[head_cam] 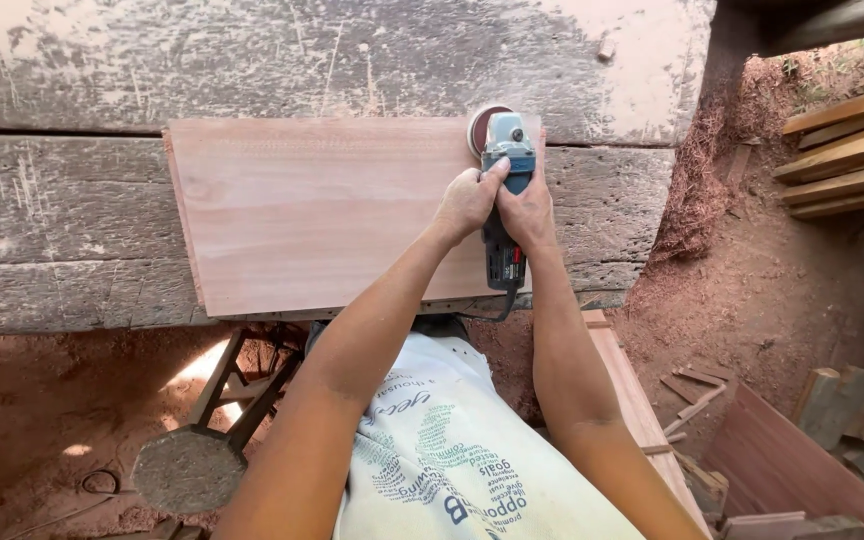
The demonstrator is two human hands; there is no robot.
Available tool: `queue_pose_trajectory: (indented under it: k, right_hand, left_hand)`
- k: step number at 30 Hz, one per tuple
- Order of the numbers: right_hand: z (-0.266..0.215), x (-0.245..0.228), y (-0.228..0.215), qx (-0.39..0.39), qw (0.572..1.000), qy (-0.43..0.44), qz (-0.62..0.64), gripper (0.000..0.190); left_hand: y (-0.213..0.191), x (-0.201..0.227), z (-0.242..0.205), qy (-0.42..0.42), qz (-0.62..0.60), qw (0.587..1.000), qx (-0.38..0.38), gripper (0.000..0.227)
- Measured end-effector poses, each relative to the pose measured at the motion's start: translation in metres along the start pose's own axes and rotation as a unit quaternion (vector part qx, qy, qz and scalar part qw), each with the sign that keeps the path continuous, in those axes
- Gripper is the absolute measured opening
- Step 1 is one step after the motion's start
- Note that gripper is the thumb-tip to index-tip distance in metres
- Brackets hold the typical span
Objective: The person uses an angle grinder with a sanding disc to smooth the surface of a rectangular wooden board on a workbench. After finishing the first board, they place it aside, walk to a pile of lumber on the floor, pick up another board, and return to the workbench to continue sanding.
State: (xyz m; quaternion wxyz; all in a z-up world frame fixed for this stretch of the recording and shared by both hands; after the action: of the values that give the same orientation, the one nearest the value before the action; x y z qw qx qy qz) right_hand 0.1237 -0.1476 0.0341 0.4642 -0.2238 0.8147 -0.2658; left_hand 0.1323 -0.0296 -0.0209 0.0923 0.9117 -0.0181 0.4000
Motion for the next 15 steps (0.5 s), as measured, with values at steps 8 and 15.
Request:
queue_pose_trajectory:
  k: [8, 15]
  right_hand:
    - [0.004, -0.013, 0.068, -0.002, 0.999, -0.044, -0.014, 0.054]
    - [-0.011, -0.048, 0.115, -0.028, 0.998, -0.06, -0.008, 0.055]
  left_hand:
    - [-0.074, -0.005, -0.014, -0.003, -0.027, 0.999, 0.024, 0.071]
    - [-0.133, -0.008, -0.032, 0.002, -0.046, 0.998, 0.05, 0.07]
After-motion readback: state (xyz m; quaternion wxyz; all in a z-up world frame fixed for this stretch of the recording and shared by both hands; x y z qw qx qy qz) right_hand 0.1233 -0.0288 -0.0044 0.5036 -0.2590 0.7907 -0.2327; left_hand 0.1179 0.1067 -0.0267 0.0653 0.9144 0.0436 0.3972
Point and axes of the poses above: each hand's wrist, its own z-axis towards the middle knuckle, its own y-axis out of the palm, x = y × z, the point moved 4 cm from there along z, towards the middle knuckle, and after that the axes turned 9 degrees about -z, right-handed, at the moved point
